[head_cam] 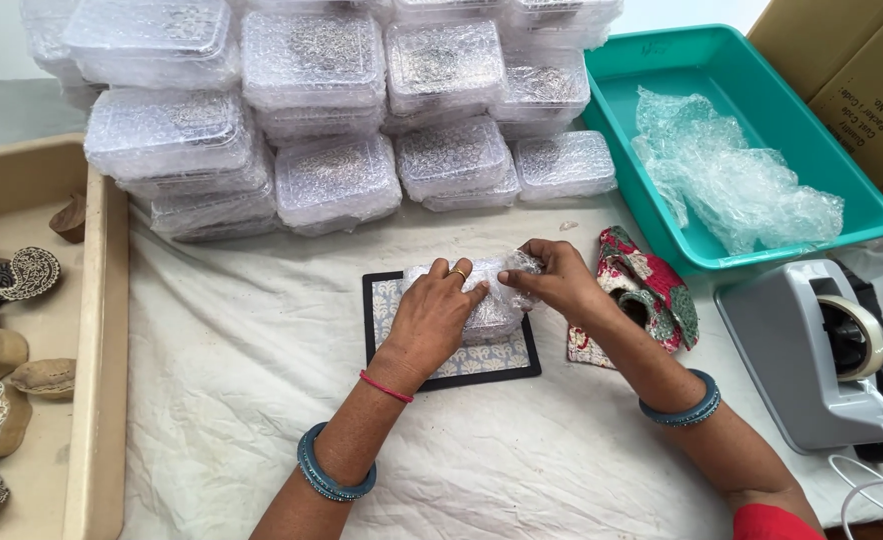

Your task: The person wraps a small plastic container with bubble wrap and secures it with tape. They then stack the wrapped container with others and wipe the inside of a new container with a cloth before placing a wooden stamp inside.

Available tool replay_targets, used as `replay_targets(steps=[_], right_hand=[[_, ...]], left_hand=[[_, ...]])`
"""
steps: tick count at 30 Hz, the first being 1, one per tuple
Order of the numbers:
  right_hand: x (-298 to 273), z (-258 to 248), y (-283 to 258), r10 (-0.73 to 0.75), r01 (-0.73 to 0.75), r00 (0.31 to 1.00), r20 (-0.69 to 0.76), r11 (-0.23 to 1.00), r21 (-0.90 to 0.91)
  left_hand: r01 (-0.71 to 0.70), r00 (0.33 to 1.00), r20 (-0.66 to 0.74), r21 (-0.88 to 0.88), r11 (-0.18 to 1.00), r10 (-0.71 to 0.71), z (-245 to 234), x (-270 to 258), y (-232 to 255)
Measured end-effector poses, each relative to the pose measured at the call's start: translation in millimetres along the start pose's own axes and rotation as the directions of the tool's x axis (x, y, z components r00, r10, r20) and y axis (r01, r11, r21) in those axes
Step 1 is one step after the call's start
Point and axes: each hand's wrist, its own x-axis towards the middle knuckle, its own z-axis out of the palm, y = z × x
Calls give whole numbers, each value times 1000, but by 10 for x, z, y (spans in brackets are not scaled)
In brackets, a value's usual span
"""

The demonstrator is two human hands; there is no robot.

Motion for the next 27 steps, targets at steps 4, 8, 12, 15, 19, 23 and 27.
replay_targets(steps=[4,8,12,15,19,23,27], right_hand=[[-40,107,127,-47,44,999,3,957,286],[-172,174,43,-59,47,998,18,920,388],[-250,144,82,-59,43,998,26,908,417],[-295,90,80,-69,28,995,71,881,472],[-320,116,15,-79,68,994,75,987,143],[-347,280,-183,-192,163,981,-33,901,-403],[-212,356,-40,-387,320,922,5,756,-571]], left_hand=[[-7,1000,-18,-16,1000,6,23,4,-16],[-20,999,-29,-36,999,19,-30,-4,-32],[-5,996,-88,-201,980,-13,-3,-60,-152],[18,991,-119,-325,946,-60,82,-100,-226],[-58,964,-263,-379,923,-47,99,-129,-236],[-60,964,-261,-370,927,-42,131,-135,-235],[-46,967,-248,-383,923,-54,181,-148,-234]])
